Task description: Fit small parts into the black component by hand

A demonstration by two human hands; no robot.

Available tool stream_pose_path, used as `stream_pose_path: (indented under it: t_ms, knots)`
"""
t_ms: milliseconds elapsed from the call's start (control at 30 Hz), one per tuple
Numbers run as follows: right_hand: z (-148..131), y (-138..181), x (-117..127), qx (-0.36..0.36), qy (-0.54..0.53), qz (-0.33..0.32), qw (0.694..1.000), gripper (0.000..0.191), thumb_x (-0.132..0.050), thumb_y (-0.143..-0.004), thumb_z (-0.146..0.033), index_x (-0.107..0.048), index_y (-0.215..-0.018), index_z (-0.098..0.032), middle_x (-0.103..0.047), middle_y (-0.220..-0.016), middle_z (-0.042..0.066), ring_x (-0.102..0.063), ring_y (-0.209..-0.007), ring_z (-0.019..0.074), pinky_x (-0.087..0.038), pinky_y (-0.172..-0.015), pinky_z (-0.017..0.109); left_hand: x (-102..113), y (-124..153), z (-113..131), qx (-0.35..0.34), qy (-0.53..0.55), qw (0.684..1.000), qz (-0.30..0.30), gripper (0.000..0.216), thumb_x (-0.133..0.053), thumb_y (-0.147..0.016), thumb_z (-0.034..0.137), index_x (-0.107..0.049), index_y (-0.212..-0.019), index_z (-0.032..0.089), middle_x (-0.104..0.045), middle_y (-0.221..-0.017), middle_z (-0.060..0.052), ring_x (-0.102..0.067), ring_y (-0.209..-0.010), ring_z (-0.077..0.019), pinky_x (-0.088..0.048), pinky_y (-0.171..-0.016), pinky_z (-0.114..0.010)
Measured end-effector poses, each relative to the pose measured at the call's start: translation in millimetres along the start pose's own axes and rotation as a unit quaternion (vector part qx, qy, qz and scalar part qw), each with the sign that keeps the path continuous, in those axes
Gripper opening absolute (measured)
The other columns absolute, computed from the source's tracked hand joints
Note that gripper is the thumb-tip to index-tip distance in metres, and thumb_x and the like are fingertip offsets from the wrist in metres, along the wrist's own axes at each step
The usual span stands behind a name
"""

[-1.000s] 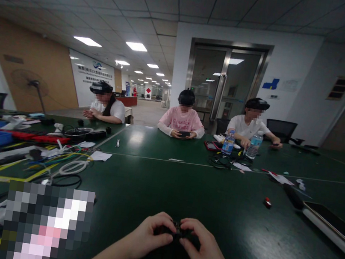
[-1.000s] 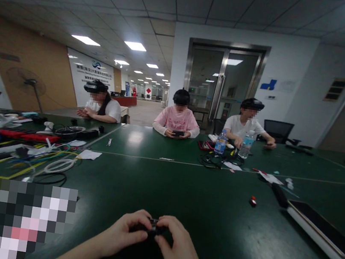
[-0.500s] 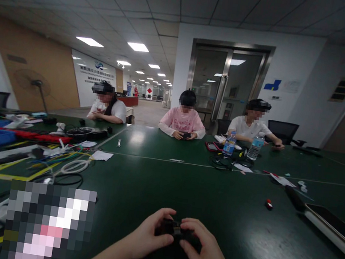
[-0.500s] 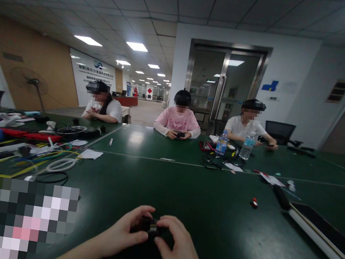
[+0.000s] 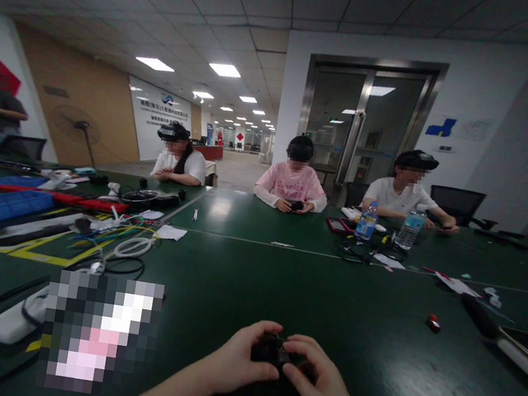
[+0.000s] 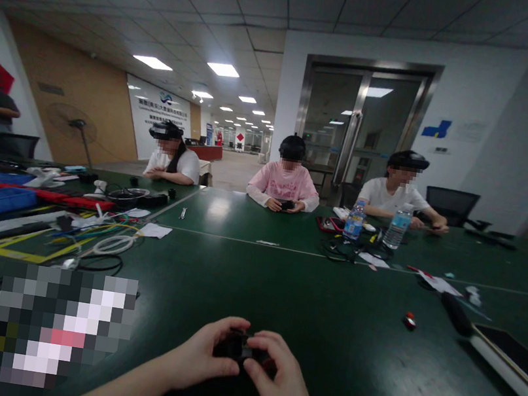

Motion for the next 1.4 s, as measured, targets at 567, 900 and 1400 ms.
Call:
stream_pose_path:
  t_ms: [567, 900, 1400]
  knots:
    - [5, -2, -3, -0.007, -0.029, 0.001, 1.0, 0.023, -0.063, -0.074, -0.026, -0.067, -0.097, -0.026, -0.057, -0.115, 0.005, -0.061, -0.093, 0.0234, -0.05, -0.076, 0.033, -3, 2, 12, -0.012, 0.008, 1.0, -0.009, 0.046, -0.071, -0.071, 0.02, -0.05, -0.111, 0.019, -0.057, -0.101, -0.004, -0.056, -0.089, -0.0193, -0.046, -0.076, -0.031]
    - [5, 0, 0, -0.025, -0.038, 0.003, 0.999, 0.019, -0.062, -0.075, -0.028, -0.068, -0.094, -0.025, -0.059, -0.113, 0.003, -0.06, -0.098, 0.0233, -0.05, -0.079, 0.032, -2, 3, 12, -0.02, -0.028, 0.999, -0.01, 0.045, -0.066, -0.074, 0.018, -0.05, -0.115, 0.019, -0.057, -0.102, -0.005, -0.056, -0.088, -0.0189, -0.047, -0.074, -0.03]
    - [-1, -1, 10, 0.005, -0.066, 0.048, 0.997, 0.022, -0.062, -0.076, -0.037, -0.068, -0.092, -0.023, -0.056, -0.121, 0.008, -0.058, -0.105, 0.0255, -0.049, -0.083, 0.034, -3, 1, 8, 0.001, -0.03, 1.0, 0.009, 0.043, -0.066, -0.071, 0.014, -0.052, -0.112, 0.018, -0.06, -0.098, -0.003, -0.057, -0.084, -0.0175, -0.047, -0.073, -0.029]
Point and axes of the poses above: each hand's wrist, its own y-axis away from the middle knuckle, its own x-axis out of the back of the hand, z = x × y, the point moved 9 cm from there along -y, towards the middle knuckle
